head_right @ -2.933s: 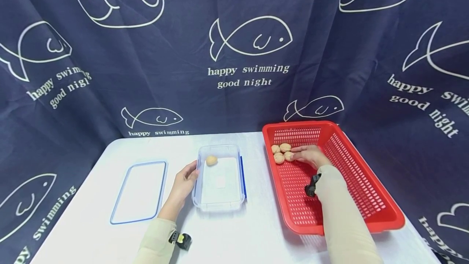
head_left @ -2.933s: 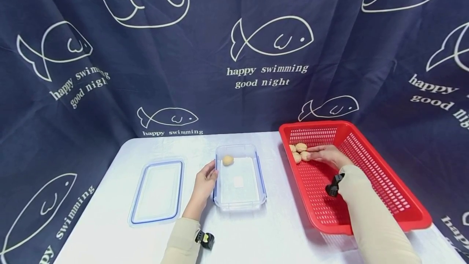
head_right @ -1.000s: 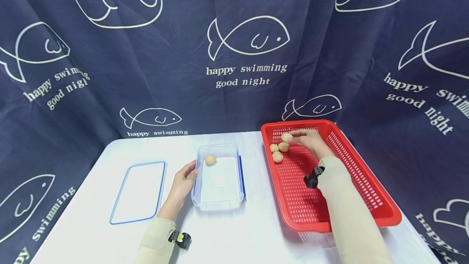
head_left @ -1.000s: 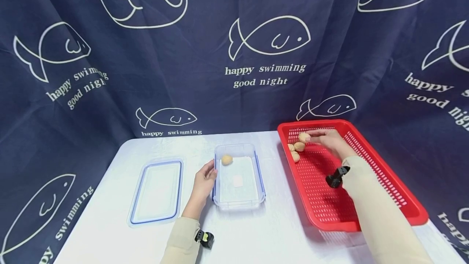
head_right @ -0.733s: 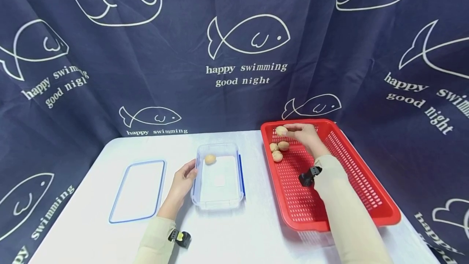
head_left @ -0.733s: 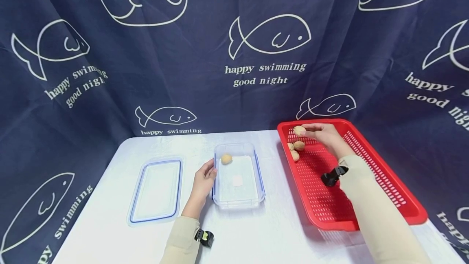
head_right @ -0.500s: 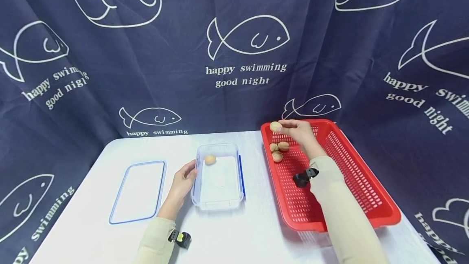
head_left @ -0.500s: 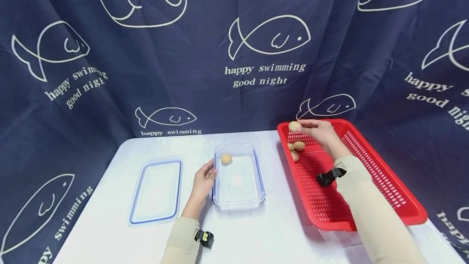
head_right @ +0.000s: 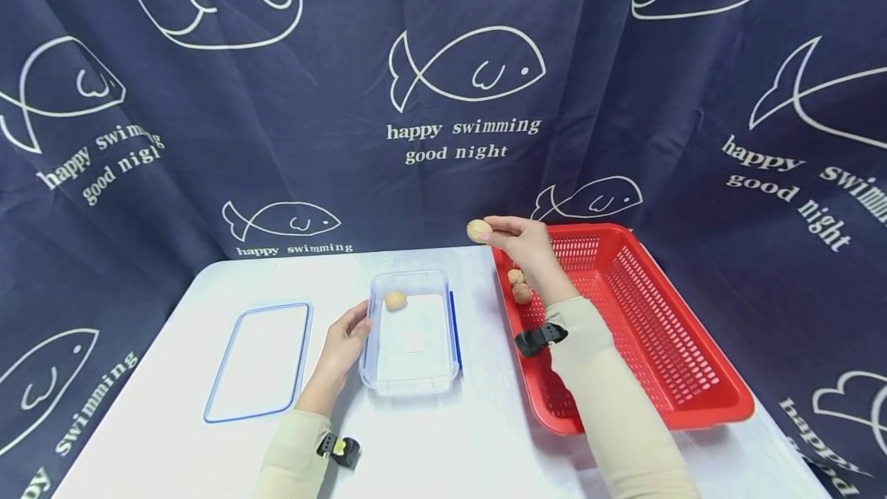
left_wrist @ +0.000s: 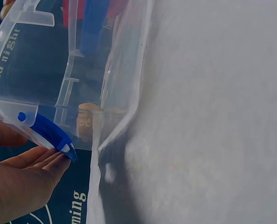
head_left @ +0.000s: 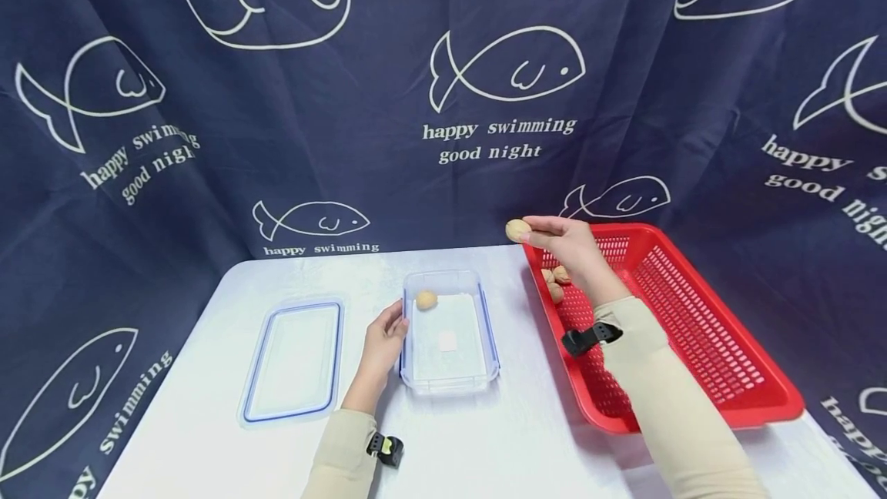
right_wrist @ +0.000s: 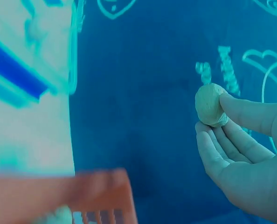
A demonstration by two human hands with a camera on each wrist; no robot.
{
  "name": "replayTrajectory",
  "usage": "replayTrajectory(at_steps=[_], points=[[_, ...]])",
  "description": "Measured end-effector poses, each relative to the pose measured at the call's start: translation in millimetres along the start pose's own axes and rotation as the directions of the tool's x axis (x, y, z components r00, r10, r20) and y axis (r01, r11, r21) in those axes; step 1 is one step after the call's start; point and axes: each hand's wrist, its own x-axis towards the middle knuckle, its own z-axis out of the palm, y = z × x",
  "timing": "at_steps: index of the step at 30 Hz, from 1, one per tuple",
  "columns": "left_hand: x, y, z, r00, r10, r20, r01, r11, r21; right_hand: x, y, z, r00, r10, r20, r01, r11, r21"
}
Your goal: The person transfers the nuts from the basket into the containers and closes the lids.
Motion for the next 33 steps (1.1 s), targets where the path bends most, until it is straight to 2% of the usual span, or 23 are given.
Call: replayTrajectory(at_steps=[9,16,19,26,33], points=[[0.8,0.6,0.5,1.000,-0.004,-0.013,0.005,1.000,0.014,-12.1,-23.7,42.4,0.997,-0.069,0.039,0.065,0.992,0.107],[2.1,1.9,0.8,1.000,-0.001,-0.022,0.002,1.000,0.012,-21.6,-31.2,73.1,0.991,-0.117,0.064,0.104,0.979,0.177],[1.4,2.3,0.5,1.000,-0.002,-0.023,0.002,1.000,0.009,-26.6,-29.5,86.9,0.991,-0.106,0.077,0.088,0.975,0.202],[0.9,2.6,-0.3,1.000,-0.011,-0.023,0.012,1.000,0.015,-38.9,-15.7,123.0,0.995,-0.044,0.088,0.027,0.982,0.186],[0.1,3.4,2.7,1.000,-0.016,-0.021,0.017,1.000,0.016,-53.4,8.0,144.5,0.997,0.020,0.081,-0.036,0.980,0.196]])
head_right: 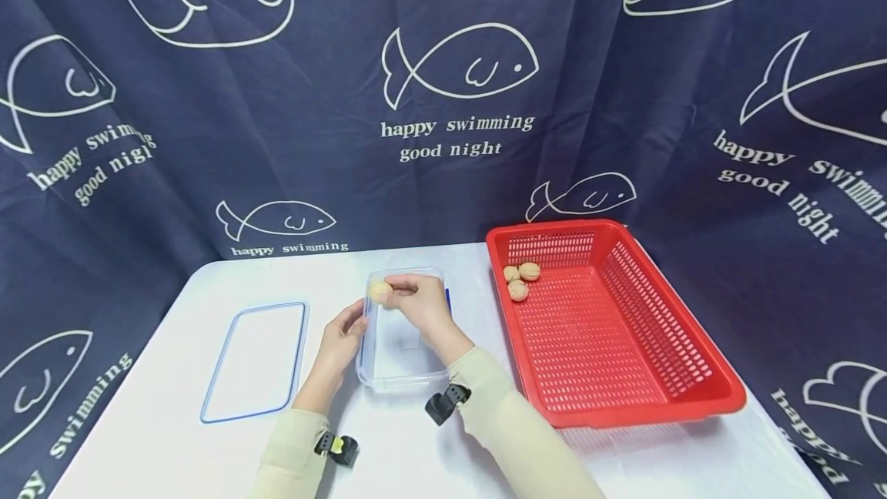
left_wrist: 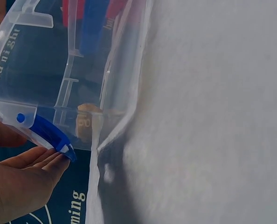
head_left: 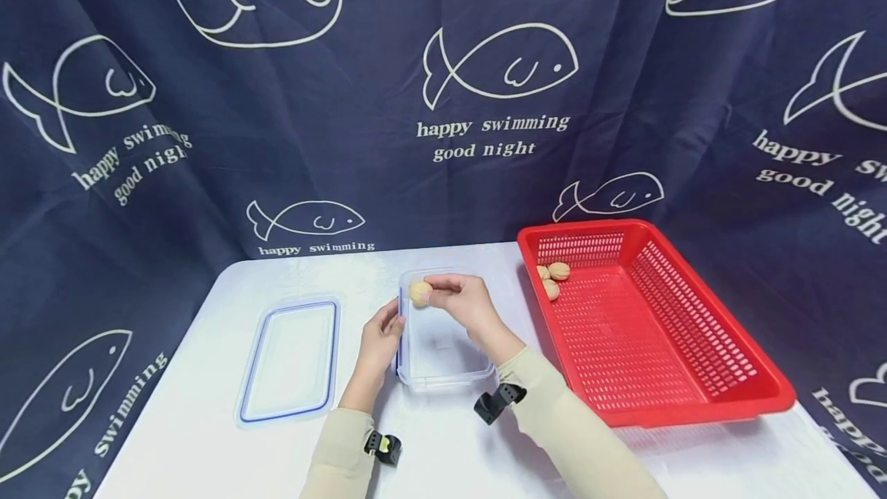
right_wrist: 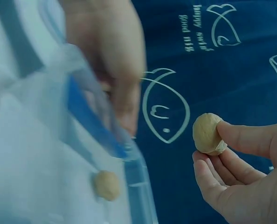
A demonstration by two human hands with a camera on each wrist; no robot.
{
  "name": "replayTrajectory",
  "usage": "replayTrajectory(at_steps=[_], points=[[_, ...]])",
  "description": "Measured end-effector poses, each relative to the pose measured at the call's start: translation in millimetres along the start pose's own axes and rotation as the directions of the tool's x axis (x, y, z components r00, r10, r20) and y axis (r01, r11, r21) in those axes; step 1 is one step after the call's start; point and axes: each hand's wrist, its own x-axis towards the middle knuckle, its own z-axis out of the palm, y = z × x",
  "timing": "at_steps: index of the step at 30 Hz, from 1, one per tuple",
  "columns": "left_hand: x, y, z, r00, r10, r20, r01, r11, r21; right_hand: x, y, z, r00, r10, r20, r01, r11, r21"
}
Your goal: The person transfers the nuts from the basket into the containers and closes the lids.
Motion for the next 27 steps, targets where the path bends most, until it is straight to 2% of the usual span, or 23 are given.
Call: replayTrajectory(at_steps=[4,14,20,27], points=[[0.4,0.5,-0.7,1.000,0.003,-0.005,-0.003,1.000,0.007,-5.4,17.4,7.5,1.000,0.028,0.001,-0.028,1.000,-0.010],[-0.1,-1.1,-1.9,1.000,0.024,0.008,-0.024,1.000,-0.001,-14.3,52.7,20.2,0.999,0.023,0.035,-0.021,0.998,-0.056],[-0.5,-1.9,-1.6,1.000,0.019,0.001,-0.019,1.000,0.001,-16.0,64.6,22.1,0.998,0.033,0.049,-0.026,0.991,-0.129],[-0.5,-3.0,-1.6,1.000,0.021,-0.001,-0.021,1.000,0.007,-13.9,67.9,21.9,0.995,0.063,0.071,-0.049,0.981,-0.187]])
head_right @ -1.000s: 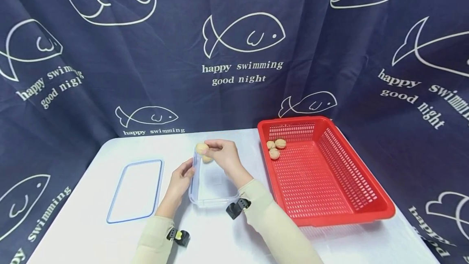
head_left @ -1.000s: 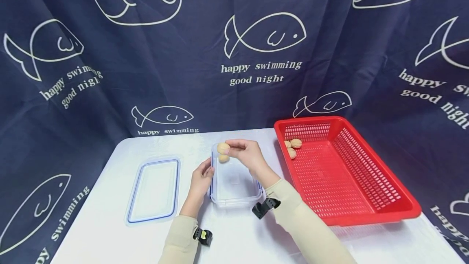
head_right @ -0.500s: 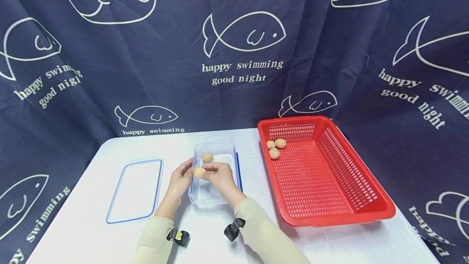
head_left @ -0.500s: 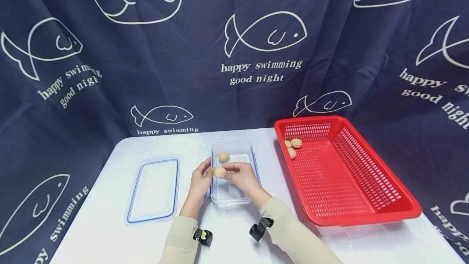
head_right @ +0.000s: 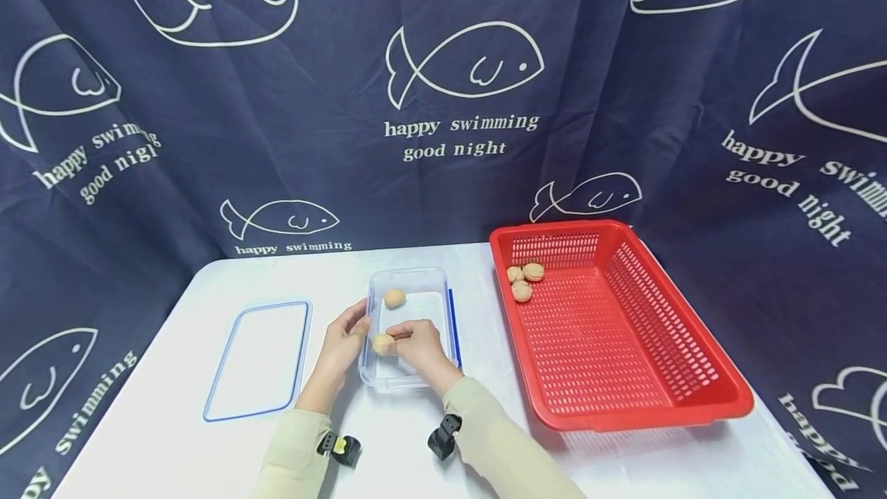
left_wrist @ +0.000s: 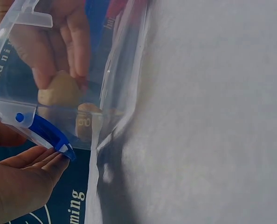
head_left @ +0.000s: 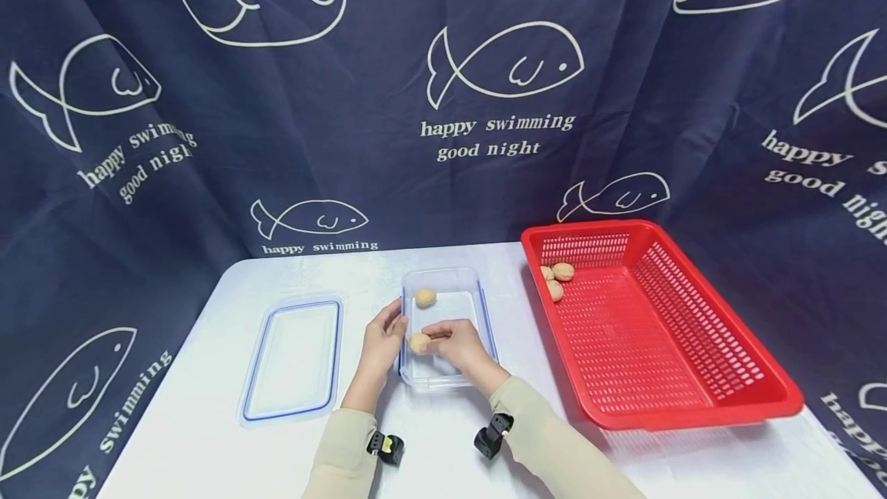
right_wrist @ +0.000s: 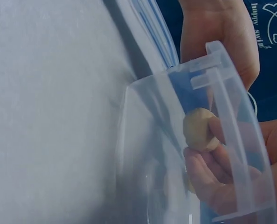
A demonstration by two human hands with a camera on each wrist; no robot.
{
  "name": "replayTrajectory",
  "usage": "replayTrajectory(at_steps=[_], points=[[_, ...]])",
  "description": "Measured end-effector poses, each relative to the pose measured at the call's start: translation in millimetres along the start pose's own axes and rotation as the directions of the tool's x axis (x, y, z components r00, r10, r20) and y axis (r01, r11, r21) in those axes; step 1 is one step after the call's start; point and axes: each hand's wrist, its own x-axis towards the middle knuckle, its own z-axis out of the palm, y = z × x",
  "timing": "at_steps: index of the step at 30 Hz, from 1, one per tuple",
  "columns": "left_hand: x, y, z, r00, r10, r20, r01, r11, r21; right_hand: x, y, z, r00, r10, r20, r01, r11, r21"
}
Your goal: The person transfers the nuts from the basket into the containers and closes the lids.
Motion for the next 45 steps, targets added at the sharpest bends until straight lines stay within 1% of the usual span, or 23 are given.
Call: replayTrajectory(at_steps=[10,14,18,24,31,37,41,45], points=[[0.7,0.3,0.9,1.000,-0.004,-0.010,0.003,1.000,-0.010,5.3,4.1,0.5,0.998,0.053,0.042,-0.046,0.988,-0.144],[0.8,0.1,0.6,1.000,-0.004,-0.010,0.004,1.000,-0.006,6.9,5.8,1.8,0.997,0.058,0.046,-0.050,0.985,-0.168],[1.3,-0.1,0.2,1.000,0.004,-0.009,-0.004,1.000,-0.003,7.3,4.8,2.3,0.998,0.044,0.053,-0.033,0.983,-0.180],[0.2,-0.6,0.3,1.000,0.003,-0.009,-0.003,1.000,-0.008,5.9,0.8,1.9,0.995,0.059,0.079,-0.041,0.975,-0.218],[-0.7,-0.1,0.7,1.000,0.002,-0.009,-0.002,1.000,-0.017,7.3,-4.3,1.0,0.993,0.049,0.107,-0.025,0.976,-0.216],[-0.8,-0.5,1.2,1.000,0.004,-0.010,-0.004,1.000,-0.020,11.7,-10.4,-0.6,0.993,0.030,0.110,-0.006,0.979,-0.205],[-0.9,-0.1,1.5,1.000,0.005,-0.012,-0.005,1.000,-0.023,15.1,-16.3,-1.9,0.996,0.009,0.091,0.009,0.981,-0.195],[-0.7,0.5,1.0,1.000,0.006,-0.010,-0.006,1.000,-0.028,19.7,-27.5,-4.8,0.998,-0.024,0.062,0.035,0.984,-0.174]])
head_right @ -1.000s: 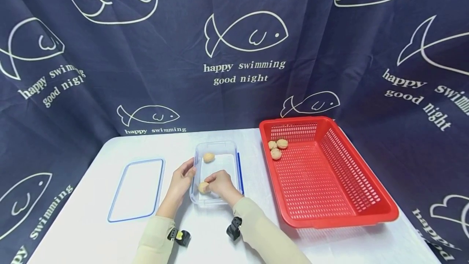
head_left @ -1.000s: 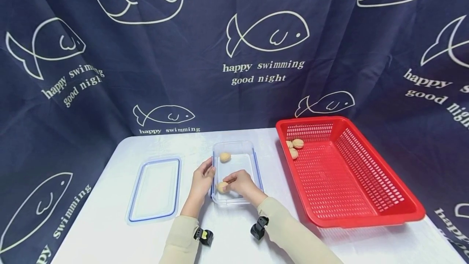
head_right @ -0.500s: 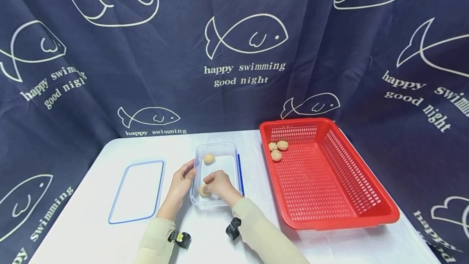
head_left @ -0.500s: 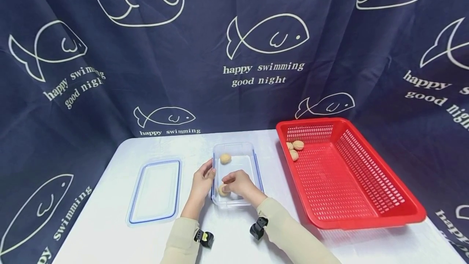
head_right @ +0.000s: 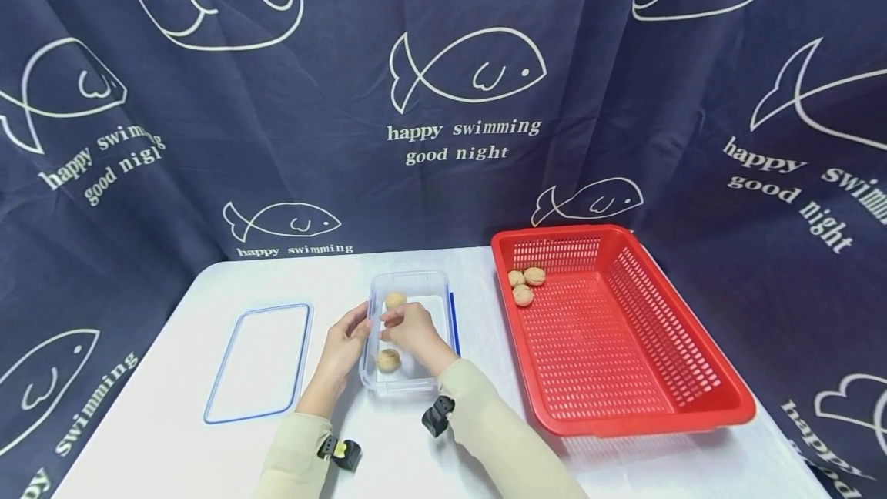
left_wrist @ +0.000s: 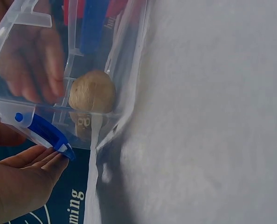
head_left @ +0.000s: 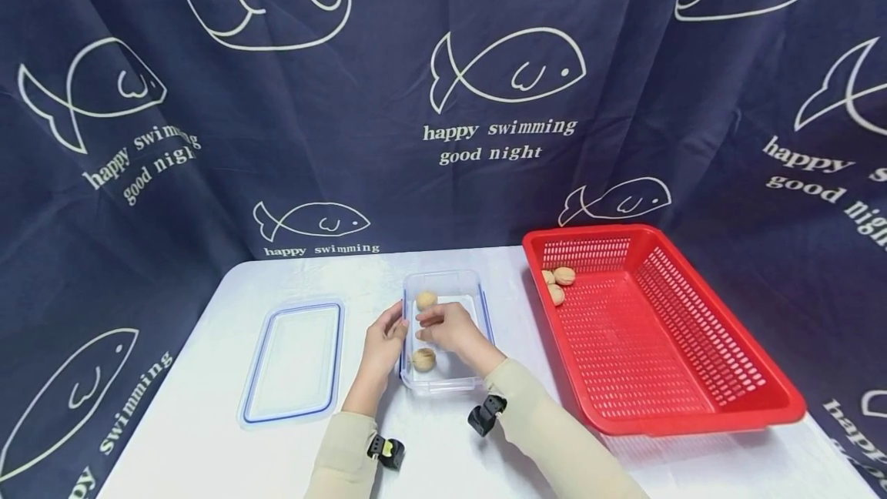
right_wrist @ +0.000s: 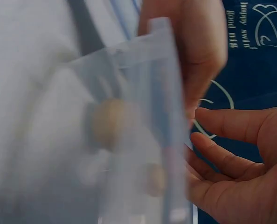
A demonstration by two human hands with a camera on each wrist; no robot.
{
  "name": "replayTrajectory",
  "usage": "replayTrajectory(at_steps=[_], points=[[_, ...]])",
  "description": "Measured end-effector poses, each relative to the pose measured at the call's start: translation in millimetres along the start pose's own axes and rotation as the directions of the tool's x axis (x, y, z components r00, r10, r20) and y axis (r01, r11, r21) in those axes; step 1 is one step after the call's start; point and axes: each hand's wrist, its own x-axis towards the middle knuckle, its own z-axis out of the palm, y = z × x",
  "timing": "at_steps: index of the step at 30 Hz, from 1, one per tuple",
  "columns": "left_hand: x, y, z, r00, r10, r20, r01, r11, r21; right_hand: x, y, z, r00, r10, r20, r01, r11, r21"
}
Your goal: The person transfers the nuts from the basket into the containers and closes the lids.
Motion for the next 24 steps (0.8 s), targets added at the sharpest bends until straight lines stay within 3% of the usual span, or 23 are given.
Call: replayTrajectory(at_steps=[9,19,24], points=[[-0.3,0.1,0.0,1.000,-0.008,-0.008,0.008,1.000,0.016,10.1,-39.8,-25.3,0.997,-0.077,-0.029,0.080,0.991,0.105],[-1.5,-1.1,0.9,1.000,-0.016,-0.008,0.017,1.000,0.010,19.1,-71.1,-70.3,0.979,-0.187,-0.079,0.195,0.975,0.106],[-1.3,-1.3,1.7,1.000,-0.001,-0.002,0.001,1.000,0.017,21.0,-78.1,-95.1,0.974,-0.204,-0.099,0.215,0.970,0.110]])
